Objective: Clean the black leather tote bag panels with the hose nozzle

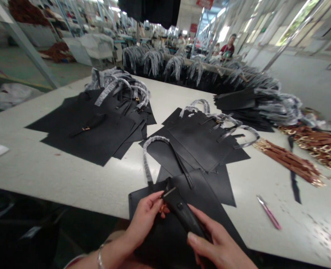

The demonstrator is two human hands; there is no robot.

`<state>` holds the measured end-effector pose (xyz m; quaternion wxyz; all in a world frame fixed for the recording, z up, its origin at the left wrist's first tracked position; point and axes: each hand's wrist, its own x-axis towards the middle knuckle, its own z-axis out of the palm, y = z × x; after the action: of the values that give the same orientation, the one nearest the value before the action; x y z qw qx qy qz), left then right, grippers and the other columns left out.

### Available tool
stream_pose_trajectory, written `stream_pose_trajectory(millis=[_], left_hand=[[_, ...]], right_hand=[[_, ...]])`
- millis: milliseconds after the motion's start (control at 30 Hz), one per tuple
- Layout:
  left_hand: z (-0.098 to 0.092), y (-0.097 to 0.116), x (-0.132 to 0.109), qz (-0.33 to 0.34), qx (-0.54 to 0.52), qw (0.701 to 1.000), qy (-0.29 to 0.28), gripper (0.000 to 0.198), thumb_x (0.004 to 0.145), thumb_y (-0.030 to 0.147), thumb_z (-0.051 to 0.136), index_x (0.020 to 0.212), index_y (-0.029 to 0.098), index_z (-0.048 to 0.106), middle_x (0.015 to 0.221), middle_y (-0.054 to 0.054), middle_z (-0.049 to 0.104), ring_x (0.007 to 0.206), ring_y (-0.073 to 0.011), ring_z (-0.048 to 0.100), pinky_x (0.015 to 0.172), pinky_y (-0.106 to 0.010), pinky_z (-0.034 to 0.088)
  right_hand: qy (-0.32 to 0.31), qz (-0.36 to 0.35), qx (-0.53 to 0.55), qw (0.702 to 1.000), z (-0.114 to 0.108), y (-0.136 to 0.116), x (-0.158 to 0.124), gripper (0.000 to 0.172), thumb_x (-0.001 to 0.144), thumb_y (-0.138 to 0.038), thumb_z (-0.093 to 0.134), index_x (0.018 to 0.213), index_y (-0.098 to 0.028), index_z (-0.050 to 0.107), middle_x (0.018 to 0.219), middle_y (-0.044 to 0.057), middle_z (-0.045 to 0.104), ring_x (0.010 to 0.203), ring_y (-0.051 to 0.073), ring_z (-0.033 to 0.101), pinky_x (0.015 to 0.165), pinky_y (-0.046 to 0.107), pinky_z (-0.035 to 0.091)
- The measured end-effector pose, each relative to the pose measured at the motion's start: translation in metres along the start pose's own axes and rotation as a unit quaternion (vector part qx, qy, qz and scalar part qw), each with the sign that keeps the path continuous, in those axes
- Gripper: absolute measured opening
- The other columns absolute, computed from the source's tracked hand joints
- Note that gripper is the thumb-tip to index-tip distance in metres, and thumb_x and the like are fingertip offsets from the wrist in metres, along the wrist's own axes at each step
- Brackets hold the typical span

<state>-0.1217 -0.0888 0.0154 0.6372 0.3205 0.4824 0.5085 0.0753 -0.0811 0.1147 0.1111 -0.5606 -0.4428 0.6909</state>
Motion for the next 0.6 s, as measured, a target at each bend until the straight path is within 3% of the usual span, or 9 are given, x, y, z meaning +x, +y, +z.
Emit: stream_pose_trajectory(millis=[133,200,267,333,433,500,600], left_hand=[[-0.002,-0.001,-0.003,0.020,0.143,0.989,-0.041,0.029,0.091,0.029,0.047,0.100,0.013,0.068,0.082,-0.007,0.067,0.069,-0.0178,0.061,0.058,-0.026,0.047],[-0.008,0.003,-0.002,0.057,0.252,0.964,-0.056,0.028,0.090,0.024,0.046,0.106,0.016,0.067,0.088,-0.009,0.068,0.079,-0.0203,0.062,0.070,-0.030,0.049],[-0.017,0.011,0.003,0.125,0.396,0.909,-0.030,0.029,0.088,0.022,0.049,0.112,0.017,0.065,0.100,-0.011,0.066,0.094,-0.0244,0.059,0.085,-0.037,0.046],[-0.028,0.019,0.008,0.163,0.524,0.835,0.043,0.034,0.085,0.024,0.055,0.117,0.014,0.061,0.111,-0.014,0.061,0.104,-0.0293,0.053,0.093,-0.044,0.041],[-0.042,0.029,0.015,0.132,0.629,0.757,0.116,0.044,0.079,0.033,0.063,0.116,0.009,0.058,0.107,-0.016,0.059,0.101,-0.0318,0.052,0.090,-0.046,0.041],[-0.047,0.031,0.018,0.101,0.644,0.752,0.098,0.036,0.077,0.036,0.064,0.104,0.012,0.063,0.097,-0.014,0.061,0.094,-0.0308,0.056,0.084,-0.043,0.043],[-0.050,0.031,0.024,0.038,0.596,0.801,0.052,0.022,0.075,0.039,0.064,0.080,0.017,0.065,0.081,-0.009,0.065,0.081,-0.0290,0.061,0.074,-0.037,0.044]], right_hand=[[0.023,-0.026,-0.018,0.999,0.005,-0.002,0.007,0.081,0.078,-0.048,0.066,0.146,-0.019,0.034,0.071,-0.002,0.063,0.058,0.013,0.054,0.055,0.025,0.041],[0.050,-0.052,-0.042,0.997,0.005,-0.002,0.009,0.077,0.081,-0.047,0.063,0.146,-0.019,0.033,0.068,-0.003,0.061,0.058,0.014,0.054,0.056,0.025,0.043],[0.068,-0.062,-0.069,0.993,0.002,-0.001,0.009,0.077,0.082,-0.047,0.063,0.146,-0.018,0.032,0.065,-0.004,0.060,0.057,0.014,0.054,0.056,0.026,0.044],[0.071,-0.060,-0.080,0.992,-0.001,0.002,0.007,0.078,0.081,-0.048,0.063,0.146,-0.016,0.033,0.063,-0.004,0.059,0.056,0.014,0.054,0.055,0.026,0.044],[0.079,-0.060,-0.060,0.993,-0.005,0.011,0.004,0.079,0.079,-0.049,0.064,0.144,-0.015,0.035,0.061,-0.004,0.058,0.055,0.014,0.055,0.054,0.025,0.045],[0.098,-0.060,-0.041,0.993,-0.007,0.020,0.004,0.081,0.078,-0.051,0.065,0.144,-0.014,0.035,0.064,-0.003,0.061,0.053,0.013,0.055,0.052,0.025,0.045],[0.132,-0.067,-0.019,0.989,-0.012,0.034,0.007,0.087,0.075,-0.057,0.066,0.143,-0.013,0.034,0.077,0.003,0.069,0.056,0.015,0.061,0.051,0.026,0.048]])
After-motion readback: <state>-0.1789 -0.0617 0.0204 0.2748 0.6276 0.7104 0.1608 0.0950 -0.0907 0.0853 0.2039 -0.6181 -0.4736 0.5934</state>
